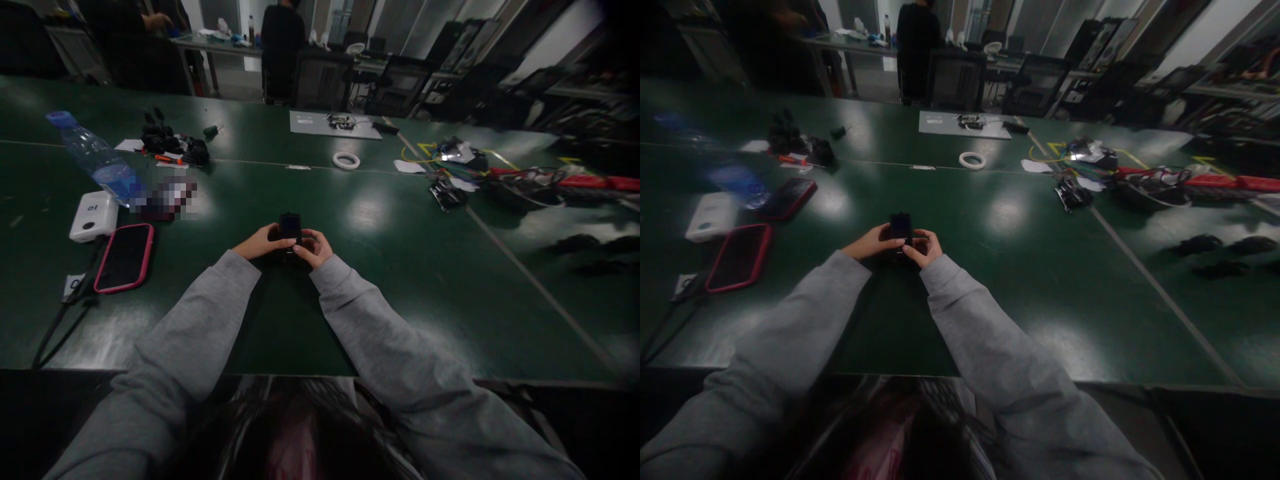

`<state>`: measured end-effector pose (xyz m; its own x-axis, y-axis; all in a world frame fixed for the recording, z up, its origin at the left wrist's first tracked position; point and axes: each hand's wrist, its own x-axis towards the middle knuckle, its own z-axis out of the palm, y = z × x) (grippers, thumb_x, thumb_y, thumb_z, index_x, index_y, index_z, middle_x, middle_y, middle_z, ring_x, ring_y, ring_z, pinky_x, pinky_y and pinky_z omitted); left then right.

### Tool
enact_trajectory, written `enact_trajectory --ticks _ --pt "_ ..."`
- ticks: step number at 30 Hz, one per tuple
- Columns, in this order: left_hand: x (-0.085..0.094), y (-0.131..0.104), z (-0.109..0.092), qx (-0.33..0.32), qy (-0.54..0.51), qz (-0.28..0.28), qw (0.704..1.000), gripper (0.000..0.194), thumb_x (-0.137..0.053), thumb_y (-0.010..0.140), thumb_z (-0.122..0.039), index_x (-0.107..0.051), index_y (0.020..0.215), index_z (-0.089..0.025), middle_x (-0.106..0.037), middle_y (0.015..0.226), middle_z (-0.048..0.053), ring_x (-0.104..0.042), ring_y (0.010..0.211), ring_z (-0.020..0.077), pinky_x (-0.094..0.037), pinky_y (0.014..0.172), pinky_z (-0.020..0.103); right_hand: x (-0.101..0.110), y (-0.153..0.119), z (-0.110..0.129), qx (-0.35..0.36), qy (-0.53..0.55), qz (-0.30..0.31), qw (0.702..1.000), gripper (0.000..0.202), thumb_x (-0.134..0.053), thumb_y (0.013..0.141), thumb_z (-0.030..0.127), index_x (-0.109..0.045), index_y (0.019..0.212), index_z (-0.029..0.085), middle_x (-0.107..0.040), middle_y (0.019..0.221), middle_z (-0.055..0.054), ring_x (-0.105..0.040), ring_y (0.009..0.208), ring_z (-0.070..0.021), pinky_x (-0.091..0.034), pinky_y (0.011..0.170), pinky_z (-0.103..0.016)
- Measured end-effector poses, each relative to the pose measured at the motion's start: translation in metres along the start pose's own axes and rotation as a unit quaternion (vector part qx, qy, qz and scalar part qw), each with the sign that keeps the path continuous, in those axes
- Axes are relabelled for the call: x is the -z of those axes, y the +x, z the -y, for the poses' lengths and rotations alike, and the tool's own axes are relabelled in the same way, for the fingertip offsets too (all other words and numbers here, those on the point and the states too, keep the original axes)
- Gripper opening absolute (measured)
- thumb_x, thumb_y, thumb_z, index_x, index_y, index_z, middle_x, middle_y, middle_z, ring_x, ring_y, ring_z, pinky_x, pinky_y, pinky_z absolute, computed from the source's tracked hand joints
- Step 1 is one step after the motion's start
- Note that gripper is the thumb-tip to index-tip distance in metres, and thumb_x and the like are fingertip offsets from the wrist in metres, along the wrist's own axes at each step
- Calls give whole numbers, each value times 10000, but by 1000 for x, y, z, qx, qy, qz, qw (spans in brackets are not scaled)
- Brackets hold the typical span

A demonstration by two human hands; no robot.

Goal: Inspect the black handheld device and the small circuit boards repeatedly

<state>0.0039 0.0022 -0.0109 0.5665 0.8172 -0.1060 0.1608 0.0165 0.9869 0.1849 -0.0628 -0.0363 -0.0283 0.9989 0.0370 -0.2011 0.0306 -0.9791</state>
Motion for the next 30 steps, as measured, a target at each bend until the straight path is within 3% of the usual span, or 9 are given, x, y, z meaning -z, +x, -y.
enact_trajectory --ticks 24,30 --pt "-1 3 3 2 4 -2 1000 737 -821 635 -514 -543 1179 -101 -598 1285 188 -580 1196 285 -401 1060 455 -3 -3 4 24 -22 -21 999 714 -831 605 594 -443 1104 261 -640 935 -13 -644 906 -173 -515 952 -415" --pt "2 2 2 -5 -2 19 1000 706 -822 632 -511 -554 1157 -122 -611 1274 174 -579 1203 294 -392 1066 476 -3 -4 6 23 -24 -17 999 723 -826 615 594 -434 1124 263 -646 957 -18 -649 929 -178 -513 957 -417"
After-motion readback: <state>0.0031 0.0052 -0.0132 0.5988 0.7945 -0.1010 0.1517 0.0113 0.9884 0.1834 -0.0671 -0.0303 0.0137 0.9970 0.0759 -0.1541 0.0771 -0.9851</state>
